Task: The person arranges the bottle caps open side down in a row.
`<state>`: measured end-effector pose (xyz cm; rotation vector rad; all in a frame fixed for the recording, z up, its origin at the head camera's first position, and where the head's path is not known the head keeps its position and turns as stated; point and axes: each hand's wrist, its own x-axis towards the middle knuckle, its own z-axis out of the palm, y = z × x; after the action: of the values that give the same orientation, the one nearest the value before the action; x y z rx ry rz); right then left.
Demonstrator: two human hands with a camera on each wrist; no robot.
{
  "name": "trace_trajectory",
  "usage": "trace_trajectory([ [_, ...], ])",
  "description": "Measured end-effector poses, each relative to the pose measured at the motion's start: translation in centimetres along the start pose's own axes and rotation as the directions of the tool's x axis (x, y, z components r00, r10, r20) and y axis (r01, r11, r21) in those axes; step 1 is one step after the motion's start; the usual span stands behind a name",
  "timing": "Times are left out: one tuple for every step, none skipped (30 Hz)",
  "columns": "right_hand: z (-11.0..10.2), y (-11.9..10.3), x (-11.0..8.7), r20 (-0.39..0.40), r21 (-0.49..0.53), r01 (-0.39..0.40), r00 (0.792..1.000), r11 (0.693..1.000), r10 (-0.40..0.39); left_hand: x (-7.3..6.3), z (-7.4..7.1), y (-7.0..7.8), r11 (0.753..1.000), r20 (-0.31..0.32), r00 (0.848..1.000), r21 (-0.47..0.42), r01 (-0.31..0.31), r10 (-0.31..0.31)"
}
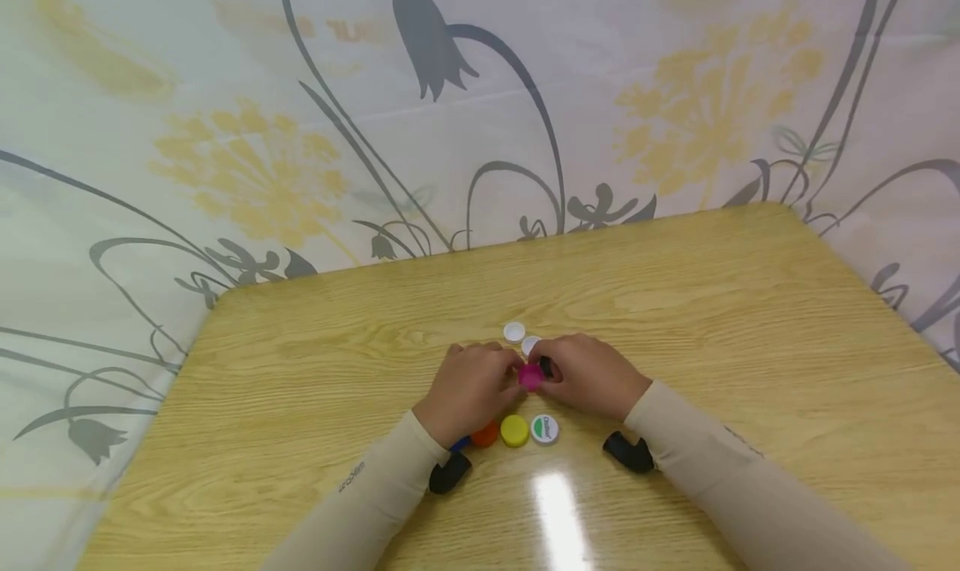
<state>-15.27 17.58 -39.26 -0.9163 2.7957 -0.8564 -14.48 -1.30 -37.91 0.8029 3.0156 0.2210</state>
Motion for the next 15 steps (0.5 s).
trace_trajectory([
  [0.1,0.0,0.0,-0.003,-0.006,0.006,1.0,1.0,-0.006,0.0,0.1,0.0,1.0,-0.002,1.0,-0.002,-0.001,0.001],
  [0.1,0.1,0.0,-0.004,-0.01,0.011,1.0,1.0,-0.011,0.0,0.1,0.0,1.0,-0.004,1.0,-0.004,-0.002,0.002],
  [0.2,0.1,0.0,-0.003,-0.011,0.016,1.0,1.0,-0.016,-0.1,0.2,-0.1,1.0,-0.007,1.0,-0.007,-0.002,0.002],
  [0.2,0.2,0.0,-0.001,-0.014,0.022,1.0,1.0,-0.022,-0.1,0.2,-0.1,1.0,-0.008,1.0,-0.011,-0.001,0.001],
  [0.3,0.2,0.0,0.002,-0.014,0.025,1.0,1.0,-0.025,-0.1,0.2,-0.1,1.0,-0.009,1.0,-0.015,-0.003,0.003],
  [0.3,0.2,0.0,0.005,-0.016,0.03,1.0,0.999,-0.03,-0.1,0.2,-0.1,1.0,-0.01,1.0,-0.019,-0.004,0.004],
  [0.3,0.2,0.0,0.006,-0.019,0.03,1.0,0.999,-0.03,-0.1,0.2,-0.1,1.0,-0.014,1.0,-0.026,-0.007,0.007],
  [0.2,0.2,-0.1,0.005,-0.023,0.03,1.0,0.999,-0.03,-0.1,0.1,-0.2,0.999,-0.019,1.0,-0.036,-0.009,0.009],
  [0.2,0.2,-0.1,-0.001,-0.023,0.03,1.0,0.999,-0.03,-0.1,0.1,-0.2,0.999,-0.022,1.0,-0.048,-0.01,0.009],
  [0.0,0.1,-0.1,-0.011,-0.026,0.032,0.999,0.999,-0.033,-0.1,0.0,-0.2,0.998,-0.028,1.0,-0.064,-0.01,0.008],
  [-0.1,0.0,-0.1,-0.025,-0.033,0.036,0.999,0.999,-0.037,-0.1,-0.2,-0.3,0.997,-0.035,0.999,-0.077,-0.011,0.008],
  [-0.3,-0.1,-0.1,-0.044,-0.045,0.048,0.998,0.998,-0.05,-0.2,-0.4,-0.3,0.995,-0.042,0.999,-0.095,-0.012,0.008],
  [-0.4,-0.2,-0.1,-0.064,-0.057,0.055,0.996,0.997,-0.059,-0.1,-0.6,-0.4,0.994,-0.05,0.999,-0.112,-0.014,0.008],
  [-0.6,-0.2,-0.1,-0.083,-0.067,0.067,0.994,0.995,-0.073,-0.2,-0.8,-0.4,0.992,-0.054,0.998,-0.125,-0.013,0.006],
  [-0.8,-0.3,-0.1,-0.102,-0.073,0.081,0.991,0.994,-0.088,-0.2,-1.1,-0.5,0.991,-0.06,0.998,-0.132,-0.012,0.005],
])
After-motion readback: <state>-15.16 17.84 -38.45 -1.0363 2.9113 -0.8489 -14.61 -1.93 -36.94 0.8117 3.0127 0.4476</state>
